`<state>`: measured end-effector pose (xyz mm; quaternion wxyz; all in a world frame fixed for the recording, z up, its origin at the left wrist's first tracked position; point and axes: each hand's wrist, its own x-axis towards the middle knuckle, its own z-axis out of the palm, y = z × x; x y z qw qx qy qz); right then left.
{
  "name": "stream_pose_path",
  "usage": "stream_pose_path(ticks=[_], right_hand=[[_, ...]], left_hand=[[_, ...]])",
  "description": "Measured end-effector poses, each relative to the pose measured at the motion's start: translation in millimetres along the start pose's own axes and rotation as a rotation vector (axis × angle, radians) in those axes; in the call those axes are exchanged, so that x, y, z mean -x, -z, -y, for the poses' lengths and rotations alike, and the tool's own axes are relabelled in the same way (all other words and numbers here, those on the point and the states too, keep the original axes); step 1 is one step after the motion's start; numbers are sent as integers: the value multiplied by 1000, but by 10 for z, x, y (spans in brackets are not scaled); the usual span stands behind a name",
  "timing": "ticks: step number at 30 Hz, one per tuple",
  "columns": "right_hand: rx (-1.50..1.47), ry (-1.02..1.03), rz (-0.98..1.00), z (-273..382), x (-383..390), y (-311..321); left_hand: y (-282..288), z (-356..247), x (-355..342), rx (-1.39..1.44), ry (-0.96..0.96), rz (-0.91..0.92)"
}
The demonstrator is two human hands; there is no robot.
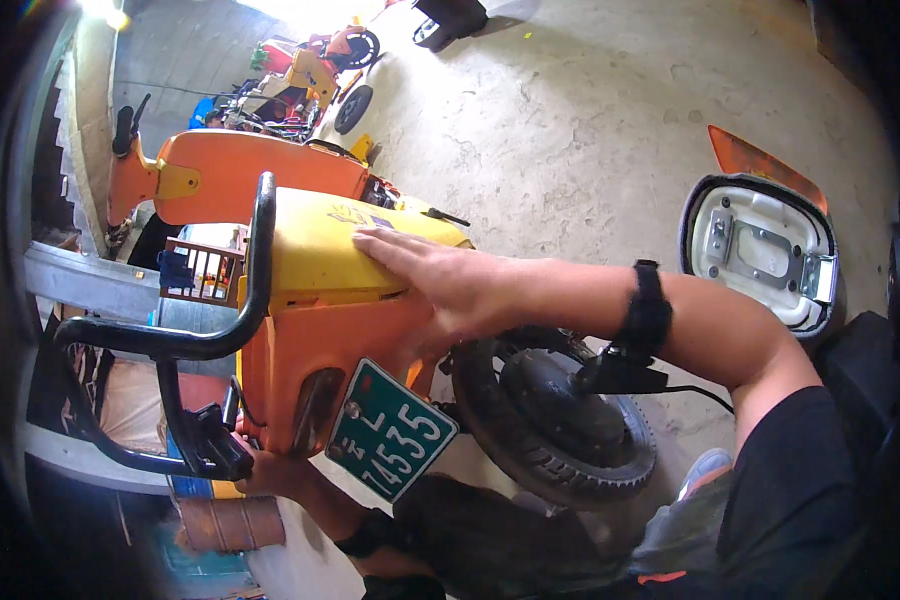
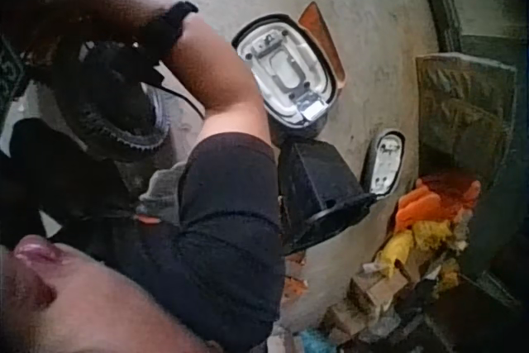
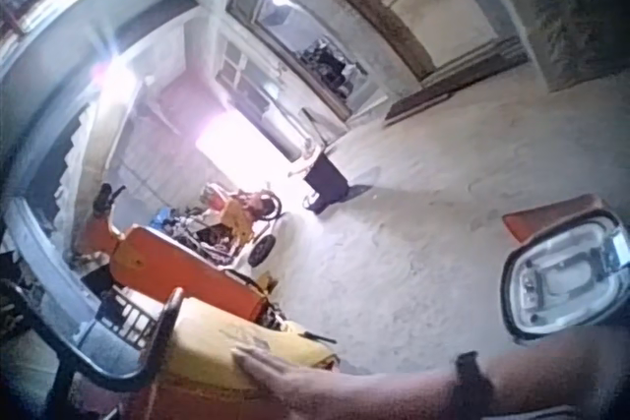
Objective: Installing the rear rack and plastic panels onto an electric scooter using an electric screwdriver.
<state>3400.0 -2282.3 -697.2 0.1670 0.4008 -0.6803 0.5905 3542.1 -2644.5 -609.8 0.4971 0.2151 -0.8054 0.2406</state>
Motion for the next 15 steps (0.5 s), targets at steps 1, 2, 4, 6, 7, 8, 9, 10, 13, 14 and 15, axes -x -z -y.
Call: stream_pose_path(ticks=[1,2,4,6,7,8,9,10,13,14,15], right_hand=[[43,27,28,-12,30,16],[53,0,51,-19,45,8],[62,-33,78,-38,81,0],[55,-20,48,-61,81,-5],[41,-3,12,-65,75,-17],[51,23,10,-78,64,-18],[62,42,-7,-86,56,-29],[79,49,-11,-98,57,-35],[193,133,-74,-179,-28,-68],[180,126,-71,-197,-35,-86],[164,144,-88,-214,-13,-91]], left_hand=[[-5,6,14,154,111,15],[-17,7,17,309,223,31],[-16,12,51,311,198,18],[11,21,70,67,-6,-10],[20,21,59,-22,-72,-11],[45,26,61,-47,-65,27],[38,16,20,17,-12,57],[62,16,11,252,79,79],[80,-8,-40,641,212,113],[107,-1,-25,381,69,110],[118,-8,1,210,-4,117]])
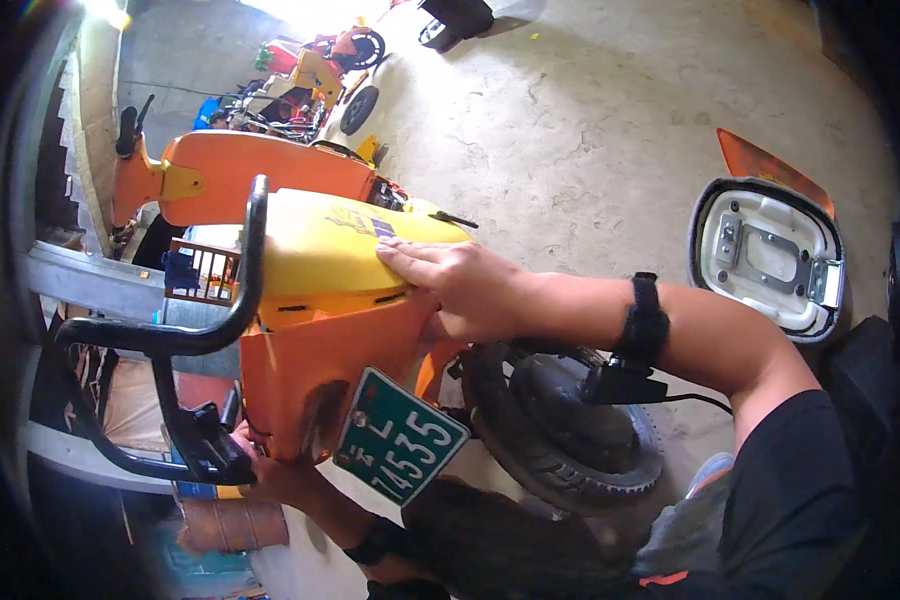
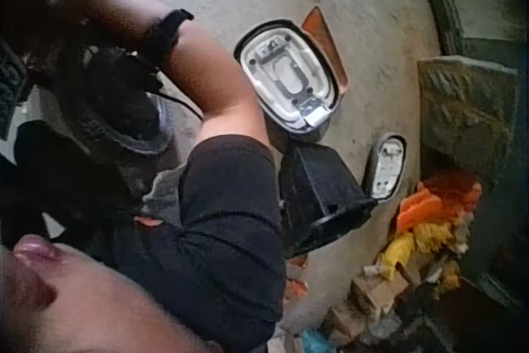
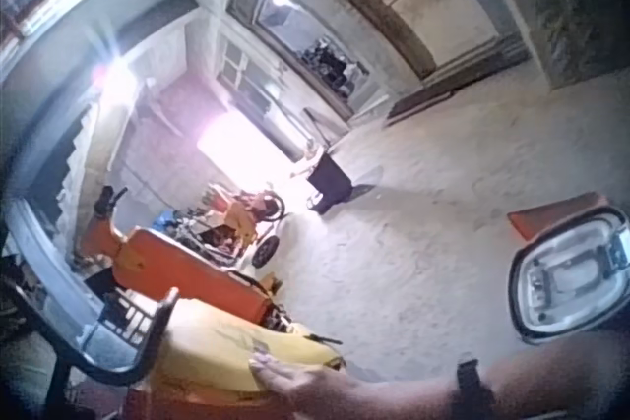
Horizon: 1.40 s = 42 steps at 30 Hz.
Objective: Installing the rear rack and plastic panels onto an electric scooter using an electric screwdriver.
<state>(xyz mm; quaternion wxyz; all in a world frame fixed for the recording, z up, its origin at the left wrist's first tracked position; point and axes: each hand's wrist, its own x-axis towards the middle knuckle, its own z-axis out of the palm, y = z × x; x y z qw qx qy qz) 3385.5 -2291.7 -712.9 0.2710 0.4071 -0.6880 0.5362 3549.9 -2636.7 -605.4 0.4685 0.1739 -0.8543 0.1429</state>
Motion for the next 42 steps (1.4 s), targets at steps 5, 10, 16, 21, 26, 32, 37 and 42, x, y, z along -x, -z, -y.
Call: stream_pose_path(ticks=[5,10,16,21,26,32,37,42], right_hand=[[-26,-39,35,65,107,8],[0,-143,219,265,3,129],[32,-102,157,372,-154,11],[9,-110,56,310,-72,-91],[38,-116,-11,438,-36,-36],[-337,-397,336,-3,-344,518],[-492,-483,18,-529,-594,779],[-422,-630,109,-636,-527,502]], left_hand=[[-30,-5,98,-293,-54,-37],[-60,-99,32,980,406,-89],[171,-260,-22,727,435,-4],[178,-254,-28,900,216,16],[88,-112,-67,783,154,-25],[64,-5,-117,738,319,25],[76,-12,-105,844,277,29],[170,-191,-110,828,376,-34]])
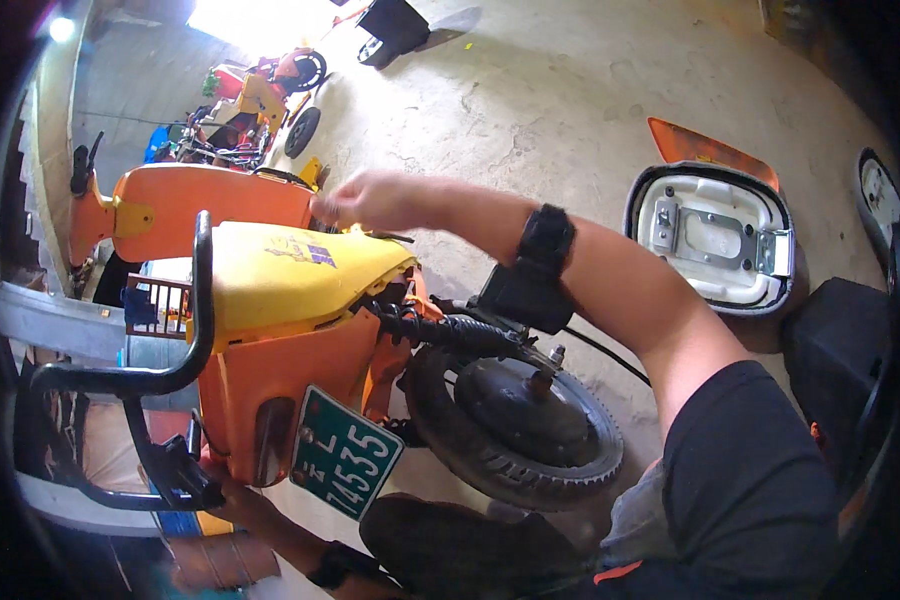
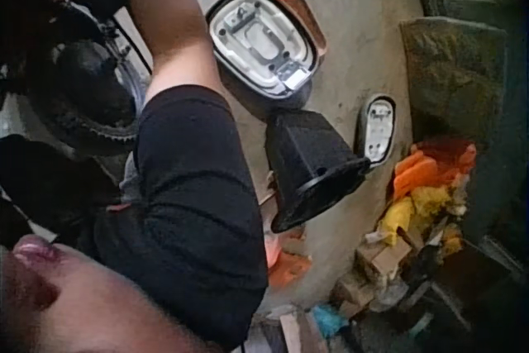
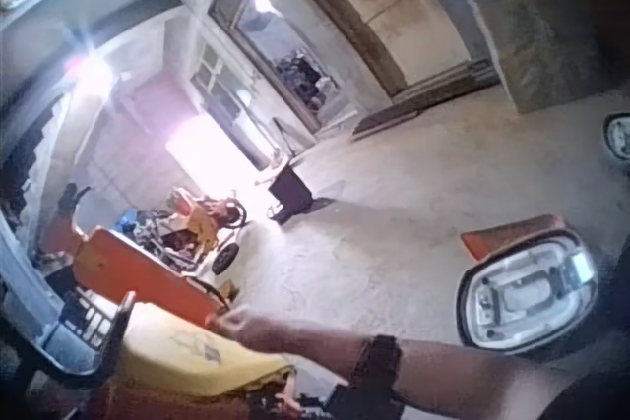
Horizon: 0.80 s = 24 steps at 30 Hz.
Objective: Installing the rear rack and plastic panels onto an electric scooter using an electric screwdriver.
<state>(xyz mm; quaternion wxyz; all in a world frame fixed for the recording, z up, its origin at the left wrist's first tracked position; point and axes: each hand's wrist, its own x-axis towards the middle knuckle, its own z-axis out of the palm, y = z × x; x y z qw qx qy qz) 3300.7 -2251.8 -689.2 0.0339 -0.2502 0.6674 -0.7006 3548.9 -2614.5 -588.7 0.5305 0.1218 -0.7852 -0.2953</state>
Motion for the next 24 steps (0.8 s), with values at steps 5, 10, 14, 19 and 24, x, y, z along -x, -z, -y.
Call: stream_pose_path(ticks=[5,10,14,19,24], right_hand=[[297,63,196,-282,49,-337],[240,22,115,-399,197,-456],[233,35,49,-417,246,-496],[229,20,63,-475,228,-499],[264,99,-23,-454,253,-508]], left_hand=[[-65,-167,111,15,50,56],[-71,-114,129,28,152,-75],[-37,-130,66,24,143,11],[-120,-175,161,83,90,-54],[-128,-107,126,112,23,-58]])
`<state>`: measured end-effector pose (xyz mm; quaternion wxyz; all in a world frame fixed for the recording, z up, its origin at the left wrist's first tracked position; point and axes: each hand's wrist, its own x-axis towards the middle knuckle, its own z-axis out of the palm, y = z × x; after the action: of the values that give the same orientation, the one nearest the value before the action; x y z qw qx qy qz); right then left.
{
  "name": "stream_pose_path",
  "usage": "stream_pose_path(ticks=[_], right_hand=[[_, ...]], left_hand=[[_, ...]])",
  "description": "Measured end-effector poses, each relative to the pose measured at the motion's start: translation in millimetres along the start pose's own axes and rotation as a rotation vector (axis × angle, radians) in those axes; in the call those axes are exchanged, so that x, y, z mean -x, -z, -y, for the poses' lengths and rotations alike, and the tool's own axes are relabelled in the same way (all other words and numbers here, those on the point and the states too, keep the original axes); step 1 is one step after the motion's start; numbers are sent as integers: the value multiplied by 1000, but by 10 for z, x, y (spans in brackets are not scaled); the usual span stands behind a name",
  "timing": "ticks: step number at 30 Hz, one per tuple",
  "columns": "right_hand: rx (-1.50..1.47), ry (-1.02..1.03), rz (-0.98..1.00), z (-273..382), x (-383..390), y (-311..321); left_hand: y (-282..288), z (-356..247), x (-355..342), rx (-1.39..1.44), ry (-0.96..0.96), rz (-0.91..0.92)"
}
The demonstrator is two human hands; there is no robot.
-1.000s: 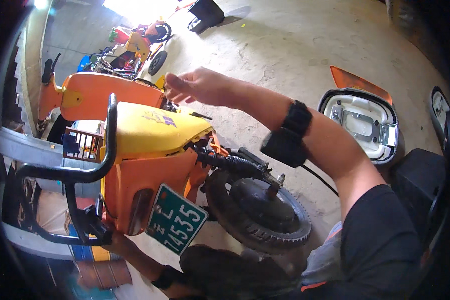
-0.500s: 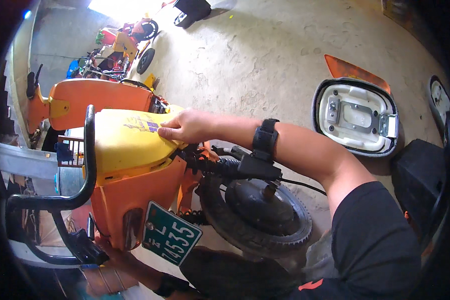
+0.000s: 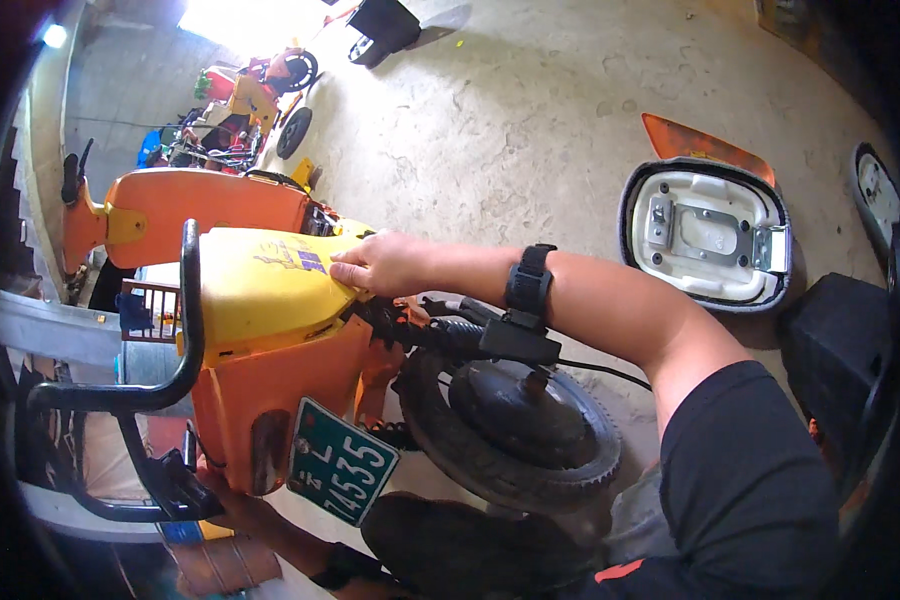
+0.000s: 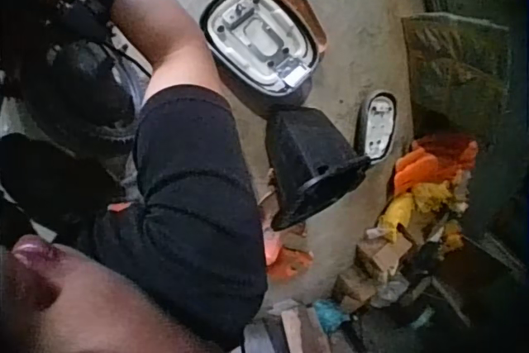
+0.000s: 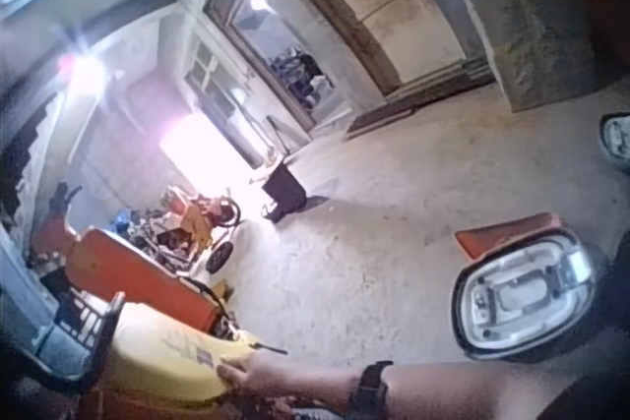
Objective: Installing the rear rack and plastic panels onto an electric scooter using an electric screwdriver.
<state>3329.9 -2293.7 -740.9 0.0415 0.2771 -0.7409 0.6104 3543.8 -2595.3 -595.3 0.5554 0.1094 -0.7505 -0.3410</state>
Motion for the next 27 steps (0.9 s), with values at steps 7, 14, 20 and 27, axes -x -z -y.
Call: stream_pose_path(ticks=[7,14,20,27], right_hand=[[7,-157,181,60,-90,268],[88,46,354,348,-83,390],[113,317,396,624,87,359],[201,292,249,867,339,199]], left_hand=[[68,65,-102,-30,-73,103],[129,160,-205,-53,-55,122],[512,654,-379,-174,-345,233],[736,362,-374,-637,-313,498]])
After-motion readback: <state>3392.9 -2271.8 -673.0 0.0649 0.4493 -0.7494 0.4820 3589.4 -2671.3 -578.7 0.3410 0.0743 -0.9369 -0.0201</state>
